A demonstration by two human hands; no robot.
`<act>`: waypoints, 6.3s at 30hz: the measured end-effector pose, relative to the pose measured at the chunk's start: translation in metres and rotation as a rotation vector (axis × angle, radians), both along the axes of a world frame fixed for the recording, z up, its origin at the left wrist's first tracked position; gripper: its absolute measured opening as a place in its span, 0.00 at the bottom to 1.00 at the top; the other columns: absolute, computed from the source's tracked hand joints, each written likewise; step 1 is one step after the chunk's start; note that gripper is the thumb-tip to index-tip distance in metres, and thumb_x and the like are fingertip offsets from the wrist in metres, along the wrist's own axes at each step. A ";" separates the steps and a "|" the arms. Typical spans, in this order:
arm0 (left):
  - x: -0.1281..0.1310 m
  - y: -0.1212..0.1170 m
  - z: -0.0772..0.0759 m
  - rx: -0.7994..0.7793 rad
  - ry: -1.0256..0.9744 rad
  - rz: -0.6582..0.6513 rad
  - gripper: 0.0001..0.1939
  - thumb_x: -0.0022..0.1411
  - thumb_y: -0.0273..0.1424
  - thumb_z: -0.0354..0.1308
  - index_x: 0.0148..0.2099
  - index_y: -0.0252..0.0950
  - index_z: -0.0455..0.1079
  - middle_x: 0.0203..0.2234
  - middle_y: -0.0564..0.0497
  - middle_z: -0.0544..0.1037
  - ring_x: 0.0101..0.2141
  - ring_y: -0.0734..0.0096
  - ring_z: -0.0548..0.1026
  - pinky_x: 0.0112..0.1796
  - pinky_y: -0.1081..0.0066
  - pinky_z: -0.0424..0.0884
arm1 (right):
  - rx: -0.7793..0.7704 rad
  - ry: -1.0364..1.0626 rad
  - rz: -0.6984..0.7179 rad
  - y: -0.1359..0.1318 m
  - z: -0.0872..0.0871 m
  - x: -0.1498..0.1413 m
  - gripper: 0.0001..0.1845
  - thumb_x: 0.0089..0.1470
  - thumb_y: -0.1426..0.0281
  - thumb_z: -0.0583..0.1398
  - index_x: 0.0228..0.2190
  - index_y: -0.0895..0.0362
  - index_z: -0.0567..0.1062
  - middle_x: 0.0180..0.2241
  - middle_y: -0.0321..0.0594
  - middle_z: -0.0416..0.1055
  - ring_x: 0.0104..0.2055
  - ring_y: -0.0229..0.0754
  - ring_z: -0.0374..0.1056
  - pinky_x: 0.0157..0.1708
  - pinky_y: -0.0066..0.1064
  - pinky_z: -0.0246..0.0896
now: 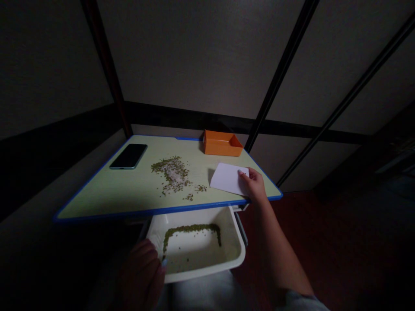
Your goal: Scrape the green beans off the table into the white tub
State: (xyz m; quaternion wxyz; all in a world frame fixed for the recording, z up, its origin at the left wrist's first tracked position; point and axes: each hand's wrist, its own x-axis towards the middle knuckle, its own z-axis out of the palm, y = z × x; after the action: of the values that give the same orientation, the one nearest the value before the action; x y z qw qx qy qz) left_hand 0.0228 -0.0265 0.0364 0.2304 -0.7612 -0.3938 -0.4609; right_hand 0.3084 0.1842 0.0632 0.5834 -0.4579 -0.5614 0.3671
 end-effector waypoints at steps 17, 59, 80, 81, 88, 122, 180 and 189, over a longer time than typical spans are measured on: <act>0.000 -0.001 -0.001 -0.011 -0.044 -0.026 0.08 0.53 0.21 0.50 0.26 0.38 0.63 0.17 0.55 0.70 0.24 0.74 0.71 0.32 0.68 0.71 | -0.010 -0.015 0.042 0.002 -0.003 0.002 0.17 0.41 0.57 0.64 0.22 0.57 0.68 0.20 0.32 0.65 0.21 0.34 0.56 0.20 0.26 0.49; 0.000 0.000 0.000 -0.015 -0.016 -0.023 0.10 0.54 0.20 0.49 0.25 0.39 0.60 0.15 0.56 0.66 0.22 0.74 0.69 0.30 0.68 0.71 | -0.005 -0.011 0.136 -0.002 0.001 -0.003 0.17 0.42 0.57 0.65 0.24 0.57 0.68 0.20 0.31 0.64 0.21 0.33 0.56 0.20 0.26 0.47; 0.000 -0.001 0.003 -0.004 -0.029 0.006 0.08 0.54 0.21 0.50 0.26 0.39 0.63 0.17 0.56 0.71 0.23 0.75 0.72 0.30 0.67 0.74 | -0.020 -0.063 0.161 -0.004 0.002 -0.004 0.17 0.43 0.56 0.64 0.25 0.57 0.68 0.21 0.32 0.65 0.21 0.33 0.57 0.20 0.26 0.49; 0.000 -0.001 0.003 -0.006 -0.033 0.007 0.08 0.53 0.21 0.50 0.26 0.39 0.63 0.17 0.56 0.71 0.23 0.74 0.72 0.30 0.67 0.73 | -0.019 -0.060 0.167 -0.004 0.003 -0.005 0.17 0.43 0.56 0.64 0.25 0.57 0.68 0.21 0.32 0.65 0.21 0.33 0.56 0.19 0.26 0.49; 0.000 -0.001 -0.002 -0.006 -0.029 0.005 0.08 0.53 0.21 0.50 0.25 0.38 0.64 0.17 0.54 0.72 0.24 0.72 0.72 0.31 0.66 0.73 | -0.009 -0.051 0.185 -0.003 0.003 -0.007 0.17 0.44 0.57 0.64 0.25 0.57 0.68 0.21 0.32 0.65 0.21 0.33 0.56 0.20 0.26 0.49; -0.001 0.000 -0.004 -0.015 -0.026 0.000 0.08 0.53 0.20 0.50 0.26 0.38 0.63 0.18 0.53 0.71 0.25 0.72 0.71 0.32 0.67 0.71 | -0.083 -0.059 0.346 -0.005 -0.001 -0.009 0.17 0.42 0.58 0.66 0.23 0.57 0.68 0.21 0.33 0.66 0.21 0.33 0.58 0.19 0.24 0.49; 0.000 0.001 -0.001 0.001 -0.029 0.001 0.09 0.53 0.21 0.50 0.25 0.38 0.64 0.17 0.54 0.71 0.23 0.74 0.71 0.30 0.68 0.73 | 0.026 -0.027 0.034 0.000 -0.010 -0.009 0.18 0.43 0.55 0.63 0.23 0.56 0.66 0.21 0.32 0.64 0.23 0.35 0.56 0.21 0.26 0.49; -0.003 -0.001 -0.007 -0.004 -0.012 0.017 0.07 0.55 0.21 0.50 0.28 0.38 0.64 0.19 0.54 0.72 0.26 0.73 0.72 0.32 0.66 0.74 | 0.045 0.036 -0.031 0.000 -0.008 -0.010 0.19 0.41 0.55 0.64 0.21 0.55 0.64 0.19 0.30 0.59 0.21 0.33 0.52 0.20 0.26 0.44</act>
State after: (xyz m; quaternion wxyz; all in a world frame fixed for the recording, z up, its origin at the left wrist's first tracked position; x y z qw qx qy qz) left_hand 0.0199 -0.0280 0.0293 0.2303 -0.7557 -0.4024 -0.4626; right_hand 0.2988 0.1838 0.0552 0.6092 -0.4466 -0.5519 0.3533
